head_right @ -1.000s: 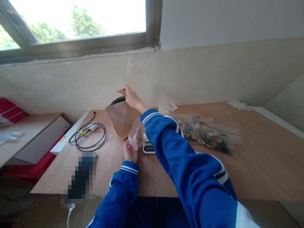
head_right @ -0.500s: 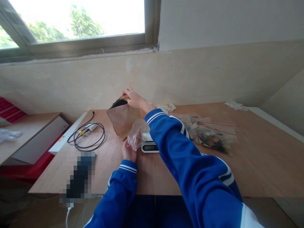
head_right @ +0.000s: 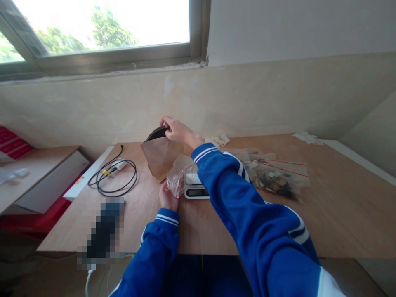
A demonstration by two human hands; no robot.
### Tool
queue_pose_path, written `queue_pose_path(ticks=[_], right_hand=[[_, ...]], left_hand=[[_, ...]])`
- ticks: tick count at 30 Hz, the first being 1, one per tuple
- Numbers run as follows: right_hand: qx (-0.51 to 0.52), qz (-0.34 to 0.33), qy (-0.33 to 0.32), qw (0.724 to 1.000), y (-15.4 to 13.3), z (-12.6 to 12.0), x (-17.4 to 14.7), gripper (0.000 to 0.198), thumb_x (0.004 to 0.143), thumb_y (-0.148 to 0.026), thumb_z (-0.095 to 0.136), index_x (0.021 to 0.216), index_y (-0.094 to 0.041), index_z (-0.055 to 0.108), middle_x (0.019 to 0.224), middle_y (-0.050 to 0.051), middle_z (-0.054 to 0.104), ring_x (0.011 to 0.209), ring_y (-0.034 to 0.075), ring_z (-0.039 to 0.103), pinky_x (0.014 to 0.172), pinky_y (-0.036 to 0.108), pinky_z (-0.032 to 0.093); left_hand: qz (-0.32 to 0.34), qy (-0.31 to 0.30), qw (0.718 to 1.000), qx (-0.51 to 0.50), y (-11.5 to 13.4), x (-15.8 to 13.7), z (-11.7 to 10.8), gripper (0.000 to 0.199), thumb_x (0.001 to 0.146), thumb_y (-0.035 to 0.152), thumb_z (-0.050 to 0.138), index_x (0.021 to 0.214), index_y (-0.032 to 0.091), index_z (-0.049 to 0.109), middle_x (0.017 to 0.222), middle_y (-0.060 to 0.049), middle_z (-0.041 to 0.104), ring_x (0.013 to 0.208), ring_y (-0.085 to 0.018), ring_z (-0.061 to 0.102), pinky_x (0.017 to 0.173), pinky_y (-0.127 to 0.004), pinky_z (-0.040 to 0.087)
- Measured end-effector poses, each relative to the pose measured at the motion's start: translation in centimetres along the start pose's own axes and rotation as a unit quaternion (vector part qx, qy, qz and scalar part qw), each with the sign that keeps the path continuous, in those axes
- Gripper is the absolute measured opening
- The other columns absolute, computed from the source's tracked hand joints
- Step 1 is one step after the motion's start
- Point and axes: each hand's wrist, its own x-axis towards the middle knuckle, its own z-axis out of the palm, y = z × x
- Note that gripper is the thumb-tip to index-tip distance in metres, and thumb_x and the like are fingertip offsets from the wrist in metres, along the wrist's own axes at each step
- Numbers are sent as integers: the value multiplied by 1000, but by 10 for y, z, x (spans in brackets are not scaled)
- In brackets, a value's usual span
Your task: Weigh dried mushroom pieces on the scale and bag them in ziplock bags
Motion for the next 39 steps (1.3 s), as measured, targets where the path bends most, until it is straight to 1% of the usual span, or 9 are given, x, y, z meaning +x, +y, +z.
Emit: queue_pose_path(ticks=[4, 8, 17, 21, 24, 28, 30, 35, 39], right_hand=[[-38, 5, 55, 998, 1, 7, -1, 24, 76, -1, 39, 91, -17, 50, 91, 6, 50, 82, 18, 50, 78, 31, 43], [-85, 31, 76, 993, -1, 19, -2, 15, 94, -17, 33, 94, -19, 47, 102, 11, 51, 91, 22, 51, 87, 38, 43], [-50, -2, 175, 983, -10, 6, -18, 16, 95, -25, 37, 107, -19, 46, 102, 9, 51, 95, 21, 52, 92, 37, 43], [-46, 90, 220, 970, -18, -5, -58, 20, 96, -32, 37, 100, -18, 51, 96, 9, 54, 91, 21, 53, 89, 38, 43], [-14, 210, 185, 960, -20, 2, -105, 29, 93, -45, 43, 90, -19, 55, 91, 8, 59, 90, 22, 55, 88, 38, 43], [135, 337, 78, 929, -18, 18, -160, 41, 87, -57, 49, 81, -19, 62, 78, 4, 65, 78, 20, 60, 77, 32, 46], [206, 359, 73, 907, -16, 19, -177, 43, 83, -60, 54, 76, -18, 64, 70, 3, 66, 66, 18, 58, 65, 30, 46], [288, 405, 156, 854, -13, 1, -189, 41, 73, -60, 65, 80, -20, 69, 61, 2, 64, 45, 13, 44, 45, 27, 34], [297, 364, 205, 859, -25, -5, -187, 34, 74, -57, 66, 74, -23, 64, 57, -2, 56, 50, 14, 45, 47, 27, 34]], left_hand=[[-5, 3, 1000, 2, 0, 0, -1, 26, 83, 24, 53, 94, 8, 70, 88, -13, 73, 83, -23, 71, 85, -34, 54], [-7, 8, 1000, 16, 1, 0, 0, 27, 83, 24, 52, 96, 8, 70, 91, -13, 73, 85, -23, 71, 84, -34, 55], [-14, 22, 999, 23, 2, 2, -2, 33, 84, 21, 53, 112, 10, 66, 99, -12, 72, 89, -22, 70, 79, -32, 56], [6, 16, 998, 58, 2, 5, -7, 31, 84, 22, 56, 112, 13, 65, 98, -10, 72, 78, -18, 70, 68, -28, 56], [43, 8, 995, 88, 3, 3, -5, 27, 82, 22, 62, 108, 16, 64, 95, -8, 72, 72, -15, 68, 60, -23, 53], [72, -12, 989, 128, 3, -4, -3, 35, 74, 26, 73, 106, 18, 63, 91, -4, 71, 65, -12, 66, 52, -19, 48], [82, -19, 985, 148, 5, -8, -4, 37, 71, 30, 76, 104, 18, 64, 89, -3, 71, 64, -12, 65, 53, -19, 48], [64, -60, 970, 226, 26, -24, -10, 40, 68, 27, 79, 103, 14, 65, 86, -7, 72, 62, -12, 64, 53, -19, 45], [-46, -153, 957, 242, 43, -39, -11, 50, 75, 41, 70, 117, 14, 62, 77, -10, 72, 61, -19, 66, 61, -29, 52]])
